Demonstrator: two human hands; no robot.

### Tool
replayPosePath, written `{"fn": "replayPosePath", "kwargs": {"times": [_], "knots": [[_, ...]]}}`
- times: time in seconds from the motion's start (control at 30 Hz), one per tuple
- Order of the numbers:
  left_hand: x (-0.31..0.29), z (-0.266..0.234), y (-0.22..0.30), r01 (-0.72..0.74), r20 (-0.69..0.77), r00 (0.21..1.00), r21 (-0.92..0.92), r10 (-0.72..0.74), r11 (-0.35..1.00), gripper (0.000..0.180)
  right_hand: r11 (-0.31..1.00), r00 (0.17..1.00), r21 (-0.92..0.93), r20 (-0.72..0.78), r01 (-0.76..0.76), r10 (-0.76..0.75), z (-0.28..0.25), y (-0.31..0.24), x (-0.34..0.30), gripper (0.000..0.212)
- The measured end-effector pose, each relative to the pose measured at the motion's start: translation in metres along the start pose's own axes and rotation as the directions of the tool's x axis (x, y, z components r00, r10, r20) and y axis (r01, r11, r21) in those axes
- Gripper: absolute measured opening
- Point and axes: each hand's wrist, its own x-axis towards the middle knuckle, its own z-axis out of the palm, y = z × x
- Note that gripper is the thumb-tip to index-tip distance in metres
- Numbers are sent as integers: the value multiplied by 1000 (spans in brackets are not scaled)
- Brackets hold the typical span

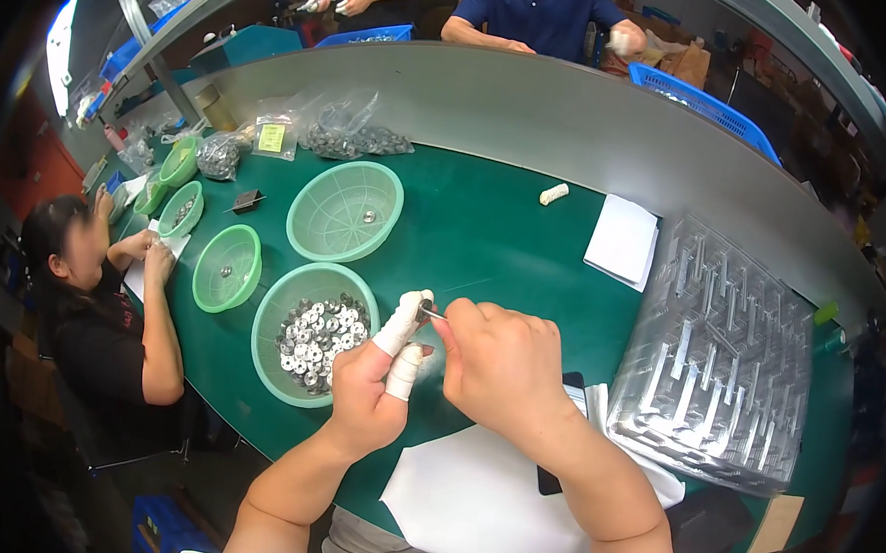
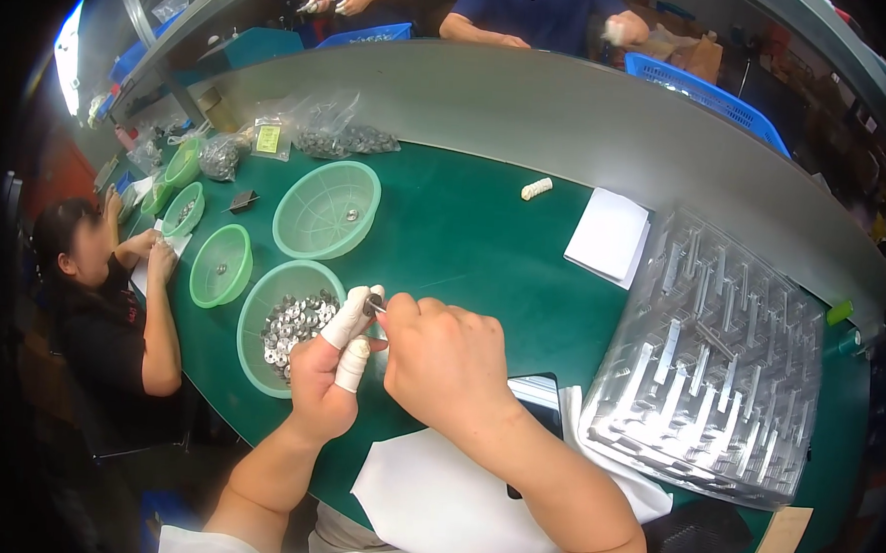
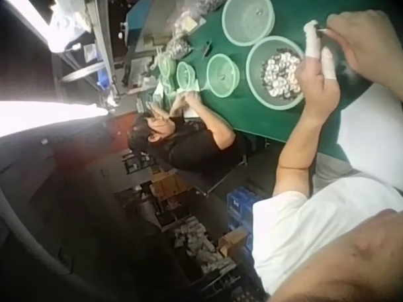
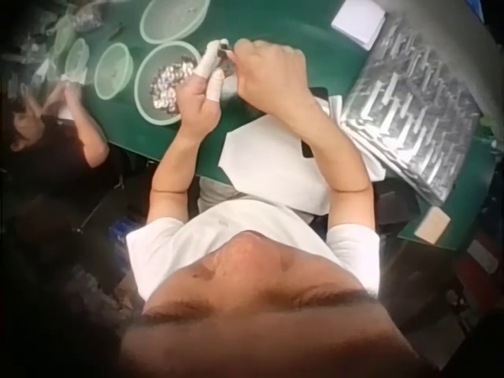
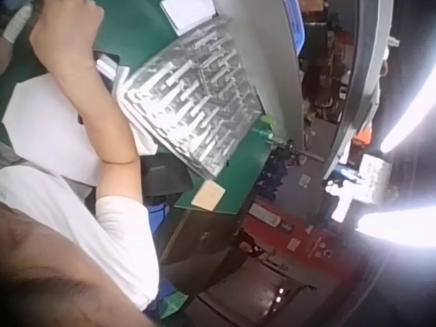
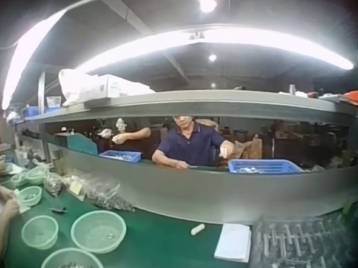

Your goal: Picking up small white rings from a bowl and manually placing them onto a component using a thin metal tool.

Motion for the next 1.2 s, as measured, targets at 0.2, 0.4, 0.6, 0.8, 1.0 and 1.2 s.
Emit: {"fn": "replayPosePath", "kwargs": {"times": [0.2, 0.4, 0.6, 0.8, 1.0, 1.2], "knots": [[-1, -8, -6, 128, 61, 991, -139, -121, 982, 47, 983, 998, 181, 55, -21, 11, -2, 14, 4, 18], [10, -17, -14, -145, -3, 989, -28, 145, 989, 41, 840, 915, 494, 403, -227, 10, -29, 19, 14, 22], [16, -16, -8, -342, 48, 939, 188, 340, 921, 29, 794, 889, 553, 457, -253, -34, -29, 17, 14, 23], [16, -15, -11, -326, 21, 945, 175, 327, 929, 24, 852, 924, 500, 378, -155, -54, -24, 12, 11, 20], [6, -13, -22, -166, -16, 986, 75, 168, 983, 23, 873, 967, 485, 243, -57, -72, -12, 11, 7, 18], [-1, -13, -20, 125, -127, 965, -549, -230, 826, 13, 841, 960, 527, 279, -122, -36, -20, 8, 10, 18]]}}
